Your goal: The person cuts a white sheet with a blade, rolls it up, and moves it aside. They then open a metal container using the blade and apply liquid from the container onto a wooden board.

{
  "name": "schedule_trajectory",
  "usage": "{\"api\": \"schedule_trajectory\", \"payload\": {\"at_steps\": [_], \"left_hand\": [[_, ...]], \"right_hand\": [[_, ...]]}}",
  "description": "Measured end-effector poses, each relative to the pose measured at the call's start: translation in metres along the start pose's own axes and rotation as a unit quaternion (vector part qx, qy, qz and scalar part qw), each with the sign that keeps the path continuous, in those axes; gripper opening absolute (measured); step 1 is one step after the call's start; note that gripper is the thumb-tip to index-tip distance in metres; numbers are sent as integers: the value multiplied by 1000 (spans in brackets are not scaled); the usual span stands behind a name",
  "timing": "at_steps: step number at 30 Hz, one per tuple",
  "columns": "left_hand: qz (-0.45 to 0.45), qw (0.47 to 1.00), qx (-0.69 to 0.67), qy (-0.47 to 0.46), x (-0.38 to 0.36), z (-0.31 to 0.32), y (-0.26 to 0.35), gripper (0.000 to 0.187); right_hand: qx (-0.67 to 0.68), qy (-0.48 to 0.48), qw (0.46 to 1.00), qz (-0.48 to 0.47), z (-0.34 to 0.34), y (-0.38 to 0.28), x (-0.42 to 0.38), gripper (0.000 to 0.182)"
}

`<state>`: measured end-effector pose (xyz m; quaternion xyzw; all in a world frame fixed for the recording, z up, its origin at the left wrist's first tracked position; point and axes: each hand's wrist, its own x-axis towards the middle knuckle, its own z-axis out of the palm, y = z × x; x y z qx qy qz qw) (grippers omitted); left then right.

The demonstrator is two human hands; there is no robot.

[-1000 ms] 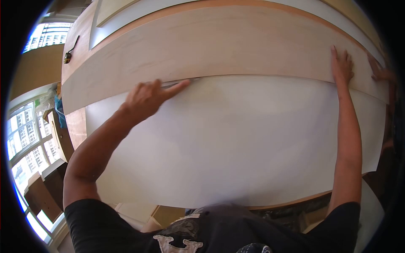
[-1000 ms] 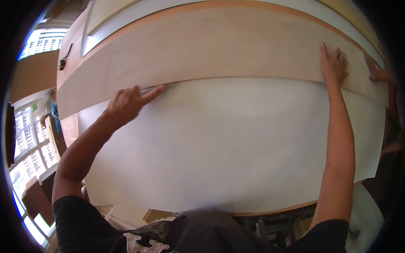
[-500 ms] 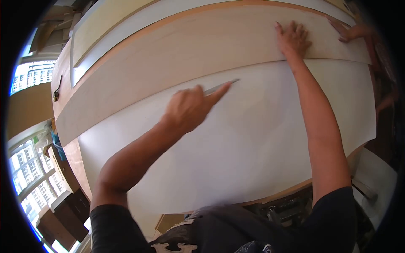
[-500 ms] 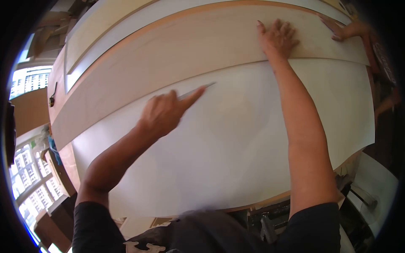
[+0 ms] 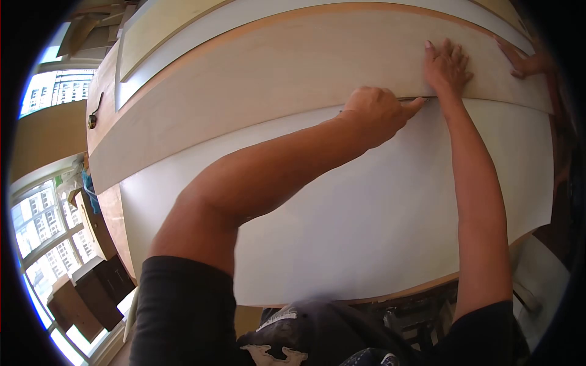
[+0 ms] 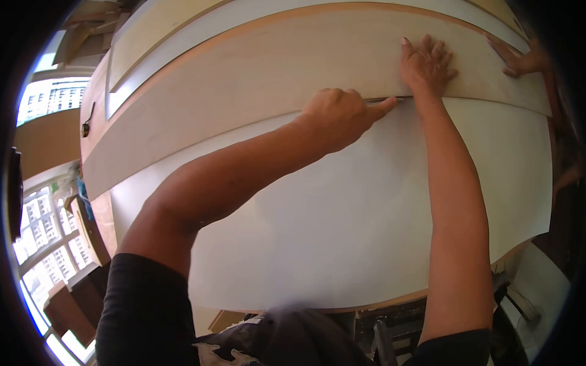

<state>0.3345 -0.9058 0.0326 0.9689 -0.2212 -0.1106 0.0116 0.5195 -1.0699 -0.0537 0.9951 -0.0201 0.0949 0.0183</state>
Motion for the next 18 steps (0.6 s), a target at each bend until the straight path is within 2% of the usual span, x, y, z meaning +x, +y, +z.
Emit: {"api": "schedule_trajectory", "payload": {"at_steps": [1,3,8,11,14,17,18], "left_hand": [[4,1000,-11,9,-17,1,-11,73],[-6,998,27,-52,-66,3,-44,75],[-40,995,54,-77,-203,21,-129,84],[-55,994,73,-67,-259,40,-161,89],[-47,995,88,-10,-310,60,-191,88],[-69,984,164,3,-367,71,-218,84],[-83,986,143,-2,-382,75,-220,83]], "right_hand": [[-11,-2,1000,0,2,5,1,80],[-18,7,1000,-7,5,9,-2,81],[-20,19,1000,-16,11,11,5,82],[-25,24,999,-21,14,18,14,82],[-31,17,999,-19,21,18,18,82],[-41,7,999,-13,15,24,18,81],[-39,0,999,-17,15,24,18,81]]}}
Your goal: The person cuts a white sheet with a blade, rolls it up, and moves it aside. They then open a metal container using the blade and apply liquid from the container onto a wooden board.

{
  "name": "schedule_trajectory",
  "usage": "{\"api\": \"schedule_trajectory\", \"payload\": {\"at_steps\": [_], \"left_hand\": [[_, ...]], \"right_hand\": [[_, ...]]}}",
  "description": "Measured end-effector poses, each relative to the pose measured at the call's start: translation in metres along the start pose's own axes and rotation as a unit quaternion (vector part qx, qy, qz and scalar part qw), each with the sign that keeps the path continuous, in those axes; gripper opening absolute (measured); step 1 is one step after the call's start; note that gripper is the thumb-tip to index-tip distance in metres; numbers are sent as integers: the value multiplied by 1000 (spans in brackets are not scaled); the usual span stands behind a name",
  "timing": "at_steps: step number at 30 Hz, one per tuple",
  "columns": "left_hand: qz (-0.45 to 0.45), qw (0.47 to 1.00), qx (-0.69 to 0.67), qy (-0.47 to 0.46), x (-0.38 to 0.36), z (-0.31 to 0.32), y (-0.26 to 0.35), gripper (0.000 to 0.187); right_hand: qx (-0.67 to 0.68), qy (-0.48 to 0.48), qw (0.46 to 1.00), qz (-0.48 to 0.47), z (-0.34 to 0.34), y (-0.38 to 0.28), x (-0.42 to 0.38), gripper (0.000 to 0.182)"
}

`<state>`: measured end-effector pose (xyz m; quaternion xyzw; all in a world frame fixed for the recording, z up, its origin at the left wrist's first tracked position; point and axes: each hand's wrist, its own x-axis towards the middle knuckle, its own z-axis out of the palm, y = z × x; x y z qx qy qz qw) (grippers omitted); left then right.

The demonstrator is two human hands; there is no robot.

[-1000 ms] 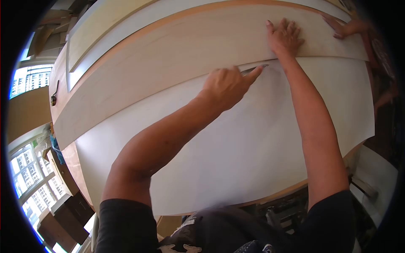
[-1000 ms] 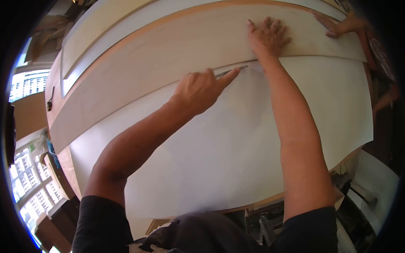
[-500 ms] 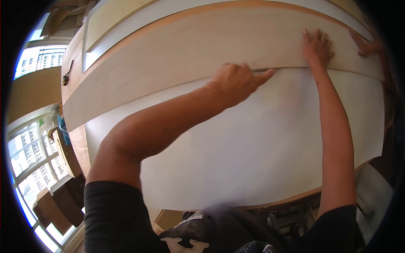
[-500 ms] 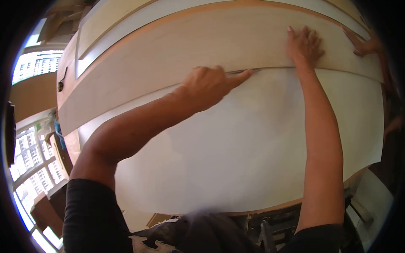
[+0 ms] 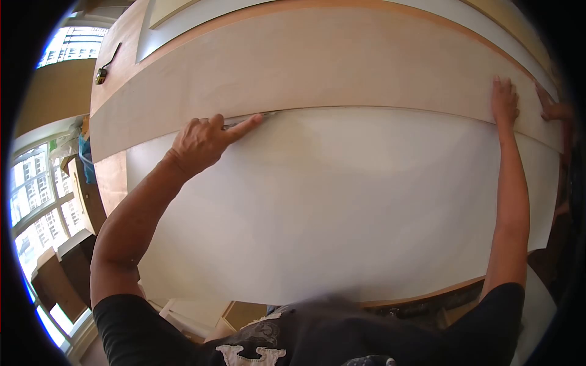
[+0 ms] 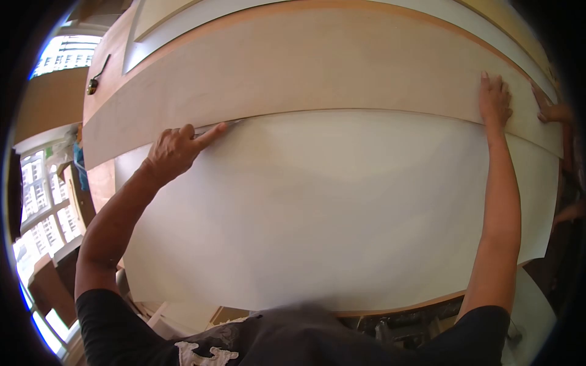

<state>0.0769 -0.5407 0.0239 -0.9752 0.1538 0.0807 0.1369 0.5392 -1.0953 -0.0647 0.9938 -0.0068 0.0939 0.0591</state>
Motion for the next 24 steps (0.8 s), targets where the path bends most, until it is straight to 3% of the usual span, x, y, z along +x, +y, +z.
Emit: {"api": "schedule_trajectory", "payload": {"at_steps": [2,5,6,9,10,11,12,13,16,20,24], "left_hand": [[-24,999,-31,-8,-17,3,-8,79],[-74,993,-13,-96,-9,-23,7,77],[-112,983,-64,-128,-2,-35,18,75],[-65,992,-94,-56,41,-64,73,75],[-26,994,-100,-16,72,-73,98,77],[-17,993,-100,-60,112,-94,127,79],[22,993,-111,-18,152,-101,152,82],[71,990,-122,18,193,-109,175,78],[104,984,-139,30,300,-142,235,69],[101,990,-95,5,371,-151,267,68],[116,987,-112,7,370,-148,257,71]], "right_hand": [[13,9,1000,-7,6,-6,-1,81],[10,40,999,-6,15,0,1,81],[3,38,999,4,10,-5,-2,81],[8,37,999,2,-3,-14,-11,80],[13,36,999,-1,-7,-15,-13,81],[14,34,999,2,-9,-17,-17,81],[16,34,999,4,-10,-19,-19,81],[17,34,999,6,-14,-19,-19,81],[51,15,998,12,-21,-21,-22,80],[58,16,998,12,-17,-19,-21,78],[52,6,998,19,-18,-20,-21,77]]}}
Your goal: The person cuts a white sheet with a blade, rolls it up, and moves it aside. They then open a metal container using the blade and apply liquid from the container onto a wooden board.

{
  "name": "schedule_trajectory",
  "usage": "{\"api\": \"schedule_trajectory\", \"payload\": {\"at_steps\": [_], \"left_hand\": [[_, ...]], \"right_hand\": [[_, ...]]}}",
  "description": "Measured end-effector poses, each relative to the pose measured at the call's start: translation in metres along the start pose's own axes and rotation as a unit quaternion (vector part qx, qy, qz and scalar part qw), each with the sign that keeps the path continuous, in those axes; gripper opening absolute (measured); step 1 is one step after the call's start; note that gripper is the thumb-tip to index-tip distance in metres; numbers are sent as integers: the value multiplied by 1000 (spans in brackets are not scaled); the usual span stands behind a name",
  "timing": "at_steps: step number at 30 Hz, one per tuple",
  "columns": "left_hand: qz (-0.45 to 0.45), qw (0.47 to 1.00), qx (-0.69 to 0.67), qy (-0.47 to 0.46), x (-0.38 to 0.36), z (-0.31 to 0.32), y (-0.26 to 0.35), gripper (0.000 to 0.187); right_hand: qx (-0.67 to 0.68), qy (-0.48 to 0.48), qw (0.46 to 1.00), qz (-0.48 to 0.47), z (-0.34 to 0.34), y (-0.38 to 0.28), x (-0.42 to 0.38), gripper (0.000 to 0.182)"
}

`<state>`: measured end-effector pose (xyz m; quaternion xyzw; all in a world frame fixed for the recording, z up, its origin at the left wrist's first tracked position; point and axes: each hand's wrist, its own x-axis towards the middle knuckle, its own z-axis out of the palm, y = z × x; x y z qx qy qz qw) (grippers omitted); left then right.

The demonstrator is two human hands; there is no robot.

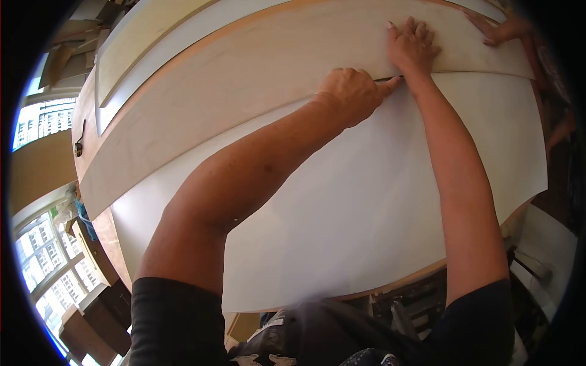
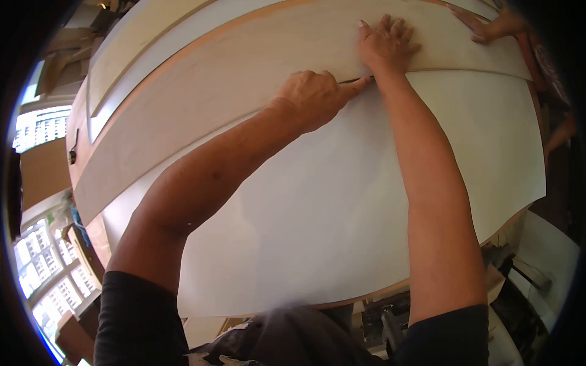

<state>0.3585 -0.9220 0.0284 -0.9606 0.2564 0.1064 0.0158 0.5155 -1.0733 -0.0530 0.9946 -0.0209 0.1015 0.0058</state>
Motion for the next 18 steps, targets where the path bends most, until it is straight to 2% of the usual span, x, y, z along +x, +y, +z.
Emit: {"api": "schedule_trajectory", "payload": {"at_steps": [3,8,11,13,18], "left_hand": [[0,999,-11,-37,-32,-3,-21,74],[-35,996,31,-69,-158,21,-80,82],[-51,994,79,-62,-247,37,-123,85],[-78,991,89,-63,-295,46,-140,86],[-135,985,103,-15,-392,81,-169,91]], "right_hand": [[-6,10,1000,-4,4,-2,2,77],[-12,22,1000,-12,7,5,4,78],[-33,-5,999,-21,0,5,7,78],[-29,37,999,-25,16,11,12,79],[-32,29,999,-23,24,15,13,80]]}}
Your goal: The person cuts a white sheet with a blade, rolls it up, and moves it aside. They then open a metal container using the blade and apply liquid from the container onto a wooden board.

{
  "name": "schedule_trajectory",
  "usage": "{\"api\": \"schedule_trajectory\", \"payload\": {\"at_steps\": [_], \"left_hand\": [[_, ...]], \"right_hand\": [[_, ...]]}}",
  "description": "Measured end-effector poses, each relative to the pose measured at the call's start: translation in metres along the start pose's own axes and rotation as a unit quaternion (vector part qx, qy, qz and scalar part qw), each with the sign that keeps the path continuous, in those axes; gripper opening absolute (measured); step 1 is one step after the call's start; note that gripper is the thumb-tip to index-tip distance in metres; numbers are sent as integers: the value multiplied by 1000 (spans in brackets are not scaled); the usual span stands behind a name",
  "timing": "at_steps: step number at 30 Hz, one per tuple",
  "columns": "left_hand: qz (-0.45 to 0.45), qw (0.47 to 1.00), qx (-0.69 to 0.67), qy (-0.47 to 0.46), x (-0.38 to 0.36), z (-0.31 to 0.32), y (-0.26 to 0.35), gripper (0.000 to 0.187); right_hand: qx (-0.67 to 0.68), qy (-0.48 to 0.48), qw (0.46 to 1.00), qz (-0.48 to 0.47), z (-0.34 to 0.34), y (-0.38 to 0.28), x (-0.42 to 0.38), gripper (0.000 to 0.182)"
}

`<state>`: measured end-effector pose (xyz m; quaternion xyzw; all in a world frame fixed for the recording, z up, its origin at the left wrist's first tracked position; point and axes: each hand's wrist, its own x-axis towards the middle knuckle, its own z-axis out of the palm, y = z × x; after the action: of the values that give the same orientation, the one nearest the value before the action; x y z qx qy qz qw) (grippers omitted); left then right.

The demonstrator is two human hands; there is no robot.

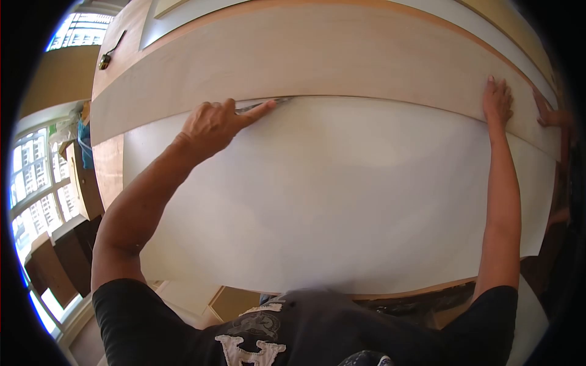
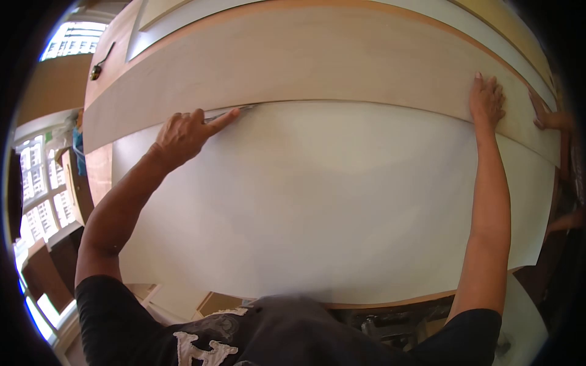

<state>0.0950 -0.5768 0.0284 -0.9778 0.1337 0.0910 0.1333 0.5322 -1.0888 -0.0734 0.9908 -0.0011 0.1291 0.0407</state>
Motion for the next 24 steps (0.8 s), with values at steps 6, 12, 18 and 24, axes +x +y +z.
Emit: {"api": "schedule_trajectory", "payload": {"at_steps": [6,12,18,24], "left_hand": [[-56,997,57,-16,-122,6,-77,77],[-620,715,-259,194,-313,-15,43,33],[-829,426,-328,151,-445,23,228,33],[-768,27,-588,251,-448,7,261,31]], "right_hand": [[-22,19,1000,-8,3,3,8,79],[-43,27,995,-86,24,16,3,81],[121,-76,914,-380,-96,-25,-240,85],[138,-397,718,-555,-287,-34,-544,114]]}}
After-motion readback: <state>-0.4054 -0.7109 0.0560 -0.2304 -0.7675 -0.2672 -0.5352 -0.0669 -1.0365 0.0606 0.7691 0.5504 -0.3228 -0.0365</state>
